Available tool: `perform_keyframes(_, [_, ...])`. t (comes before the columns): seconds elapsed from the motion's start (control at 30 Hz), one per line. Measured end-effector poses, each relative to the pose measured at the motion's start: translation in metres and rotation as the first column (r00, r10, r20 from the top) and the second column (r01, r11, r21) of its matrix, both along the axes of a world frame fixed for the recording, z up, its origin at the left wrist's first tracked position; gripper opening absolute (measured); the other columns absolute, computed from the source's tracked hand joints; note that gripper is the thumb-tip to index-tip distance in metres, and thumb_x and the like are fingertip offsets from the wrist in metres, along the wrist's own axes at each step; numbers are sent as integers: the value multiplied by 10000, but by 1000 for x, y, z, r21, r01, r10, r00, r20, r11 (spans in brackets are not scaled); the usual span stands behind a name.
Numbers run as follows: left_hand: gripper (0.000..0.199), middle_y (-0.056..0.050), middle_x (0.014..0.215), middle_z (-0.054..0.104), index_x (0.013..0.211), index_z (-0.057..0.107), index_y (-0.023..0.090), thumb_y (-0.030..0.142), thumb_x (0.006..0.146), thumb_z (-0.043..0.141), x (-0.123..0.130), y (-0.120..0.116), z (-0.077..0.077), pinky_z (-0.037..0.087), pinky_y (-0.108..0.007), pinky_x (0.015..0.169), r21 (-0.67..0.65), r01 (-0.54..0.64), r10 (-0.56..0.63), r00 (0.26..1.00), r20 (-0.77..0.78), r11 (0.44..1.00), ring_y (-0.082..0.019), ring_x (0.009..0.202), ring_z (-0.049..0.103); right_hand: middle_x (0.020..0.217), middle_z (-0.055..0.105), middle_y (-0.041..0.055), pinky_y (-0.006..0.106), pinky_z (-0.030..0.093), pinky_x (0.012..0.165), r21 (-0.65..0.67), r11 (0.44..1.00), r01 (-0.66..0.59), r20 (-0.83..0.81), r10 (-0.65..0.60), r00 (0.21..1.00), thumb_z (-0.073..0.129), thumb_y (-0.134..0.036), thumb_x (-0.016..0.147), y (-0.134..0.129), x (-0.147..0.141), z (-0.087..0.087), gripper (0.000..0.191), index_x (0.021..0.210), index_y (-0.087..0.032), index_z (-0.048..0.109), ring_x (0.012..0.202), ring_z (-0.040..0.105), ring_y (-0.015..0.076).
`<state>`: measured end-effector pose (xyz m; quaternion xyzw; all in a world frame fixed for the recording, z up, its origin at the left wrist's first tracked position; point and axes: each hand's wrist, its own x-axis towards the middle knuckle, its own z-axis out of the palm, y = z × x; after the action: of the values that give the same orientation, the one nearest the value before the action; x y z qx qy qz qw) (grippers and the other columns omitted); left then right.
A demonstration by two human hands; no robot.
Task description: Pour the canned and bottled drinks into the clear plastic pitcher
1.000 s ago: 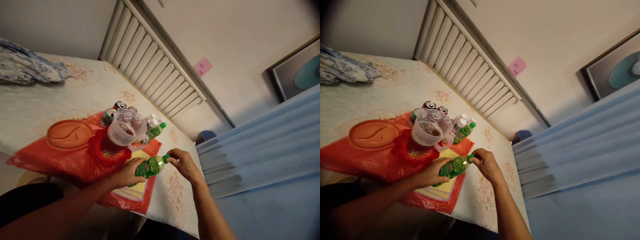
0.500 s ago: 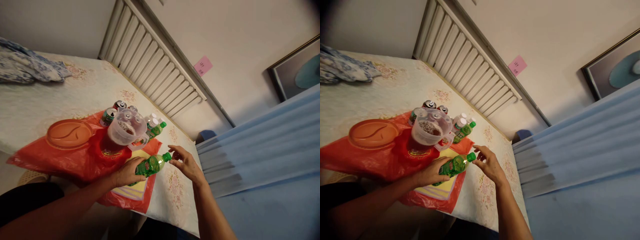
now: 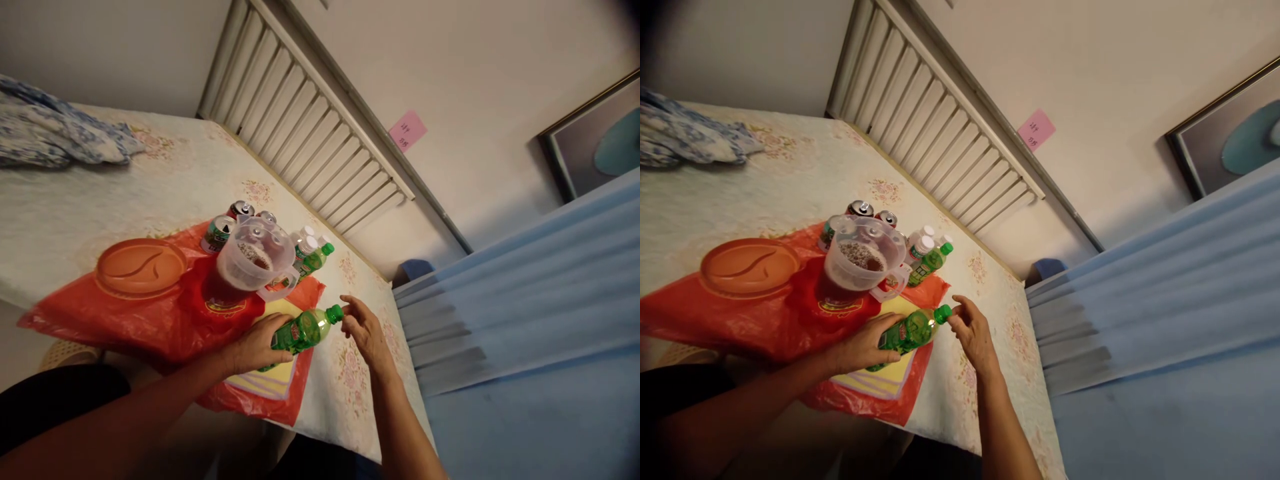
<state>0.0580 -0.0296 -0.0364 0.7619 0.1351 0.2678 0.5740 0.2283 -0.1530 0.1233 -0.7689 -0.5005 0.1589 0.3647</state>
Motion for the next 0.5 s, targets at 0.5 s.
perform_keyframes(0.5, [737, -101, 1348, 593, 1333, 521, 205, 240, 634, 754, 1, -5, -3, 402, -455, 1104, 57, 76, -79, 996, 41, 995, -316, 1255, 528, 998, 760, 70, 381, 588, 848, 135, 965, 226, -229, -191, 954, 784, -329, 636, -17, -65, -95, 458, 1063, -216, 664, 919, 713, 268])
